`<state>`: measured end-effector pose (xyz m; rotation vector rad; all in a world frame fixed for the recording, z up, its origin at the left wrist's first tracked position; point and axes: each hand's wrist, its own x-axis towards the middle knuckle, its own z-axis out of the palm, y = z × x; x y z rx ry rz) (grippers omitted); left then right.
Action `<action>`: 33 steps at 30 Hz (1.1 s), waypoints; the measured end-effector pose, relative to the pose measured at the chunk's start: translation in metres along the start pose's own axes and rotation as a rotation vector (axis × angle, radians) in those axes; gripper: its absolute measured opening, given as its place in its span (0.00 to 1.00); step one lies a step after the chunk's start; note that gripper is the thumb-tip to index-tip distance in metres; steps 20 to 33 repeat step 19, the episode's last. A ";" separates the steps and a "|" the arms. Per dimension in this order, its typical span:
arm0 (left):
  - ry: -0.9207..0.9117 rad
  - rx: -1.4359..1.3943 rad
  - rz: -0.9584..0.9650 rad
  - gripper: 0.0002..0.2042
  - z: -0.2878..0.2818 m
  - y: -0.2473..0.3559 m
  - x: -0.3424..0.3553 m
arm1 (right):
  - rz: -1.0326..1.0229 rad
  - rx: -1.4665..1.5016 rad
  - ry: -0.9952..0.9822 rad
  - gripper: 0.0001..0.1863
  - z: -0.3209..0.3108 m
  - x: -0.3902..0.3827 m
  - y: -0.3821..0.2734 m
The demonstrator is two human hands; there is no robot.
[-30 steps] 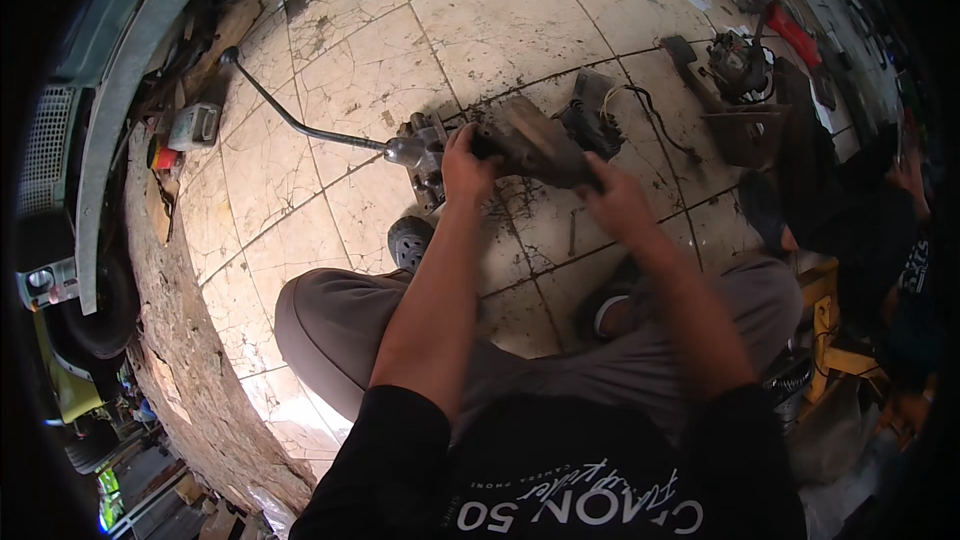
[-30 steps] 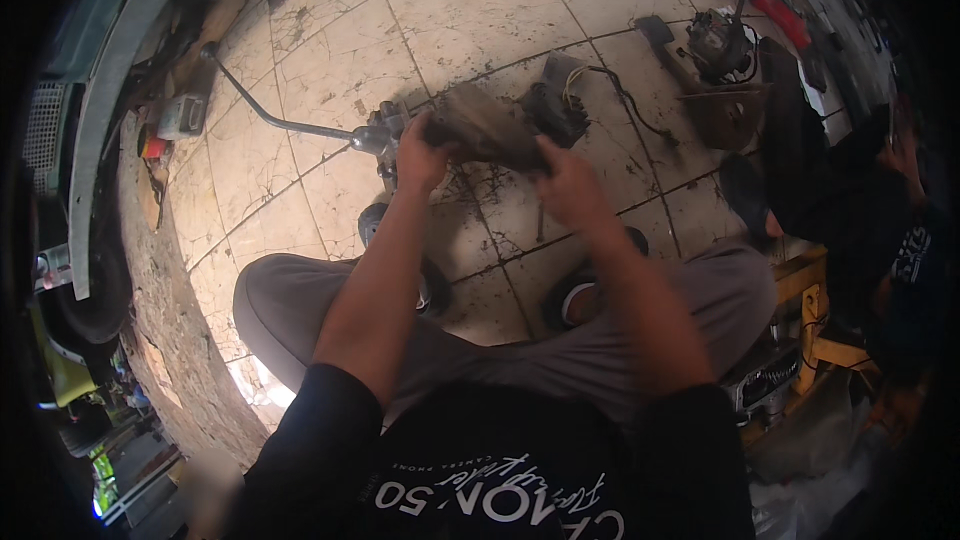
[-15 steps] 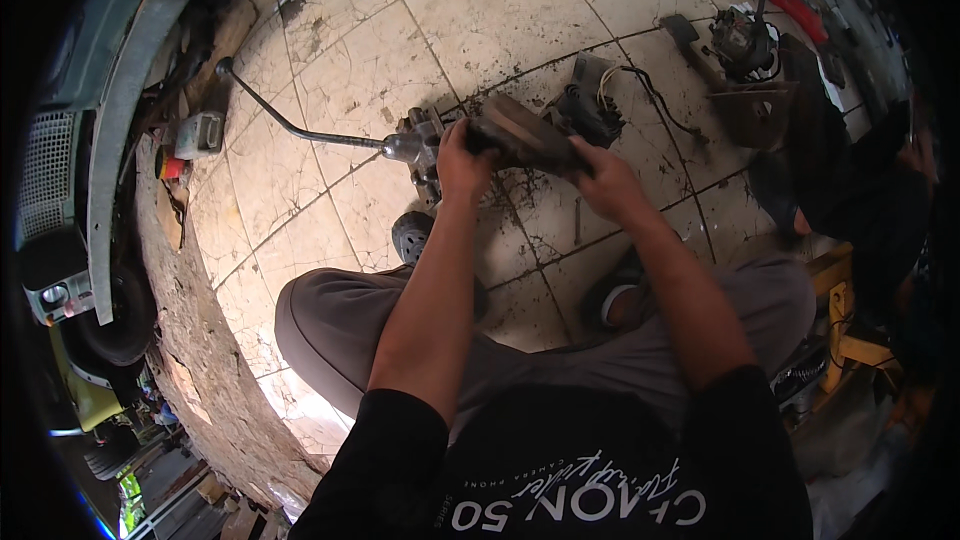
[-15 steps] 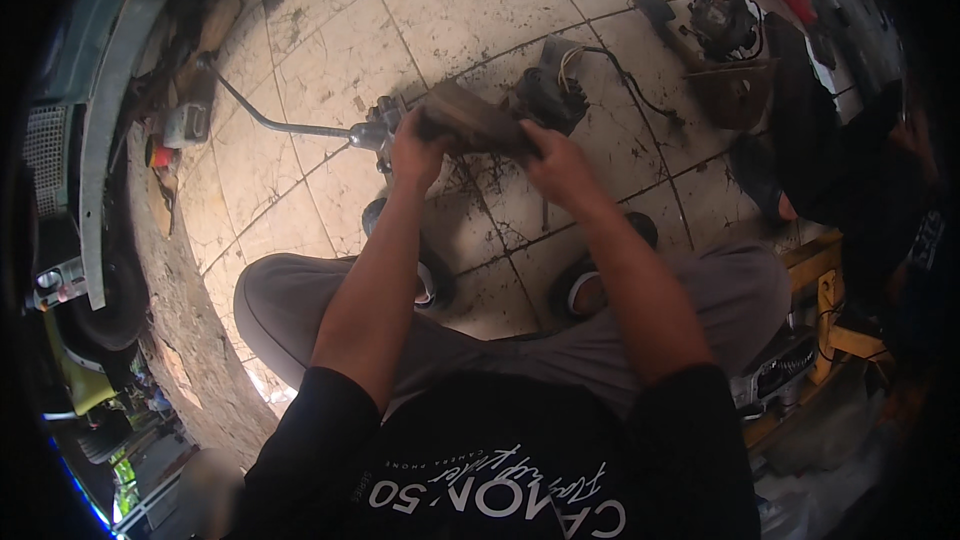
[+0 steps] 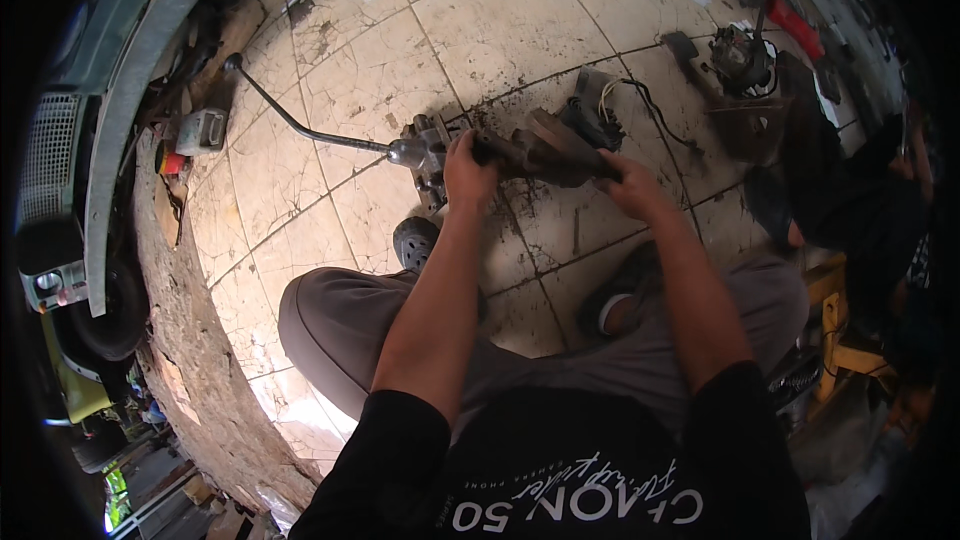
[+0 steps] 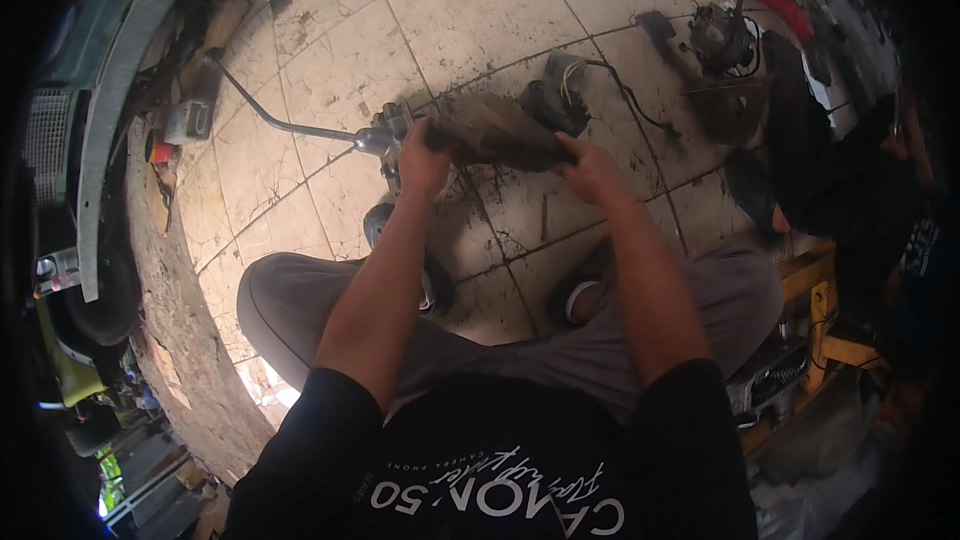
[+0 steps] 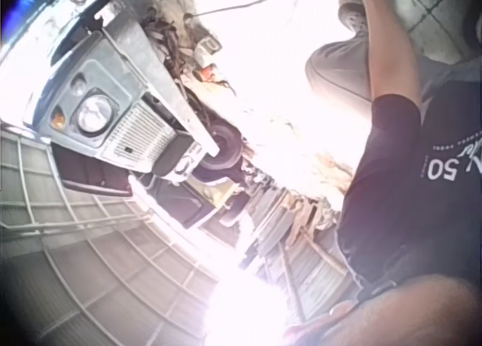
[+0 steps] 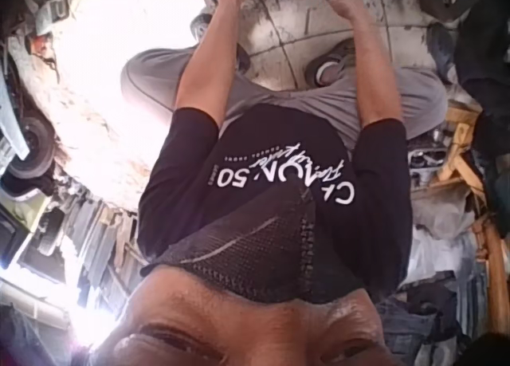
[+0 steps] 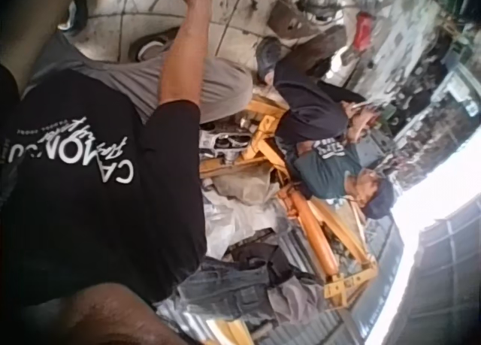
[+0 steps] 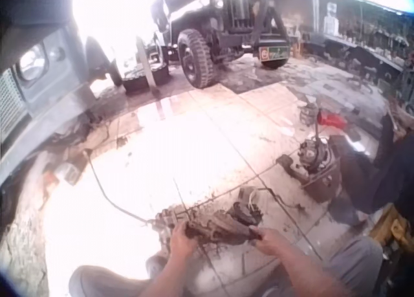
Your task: The person sits on the floor and uses a hammer and a metal rod to strike and adjust a mechanical component. They then use a wrench to tighten bolts on the part and a brush to clean debris from the surface.
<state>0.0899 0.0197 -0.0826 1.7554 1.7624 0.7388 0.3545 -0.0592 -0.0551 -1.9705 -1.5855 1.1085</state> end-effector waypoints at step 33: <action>0.010 -0.153 -0.014 0.31 0.000 0.001 0.001 | -0.185 0.108 0.057 0.29 0.000 0.001 -0.045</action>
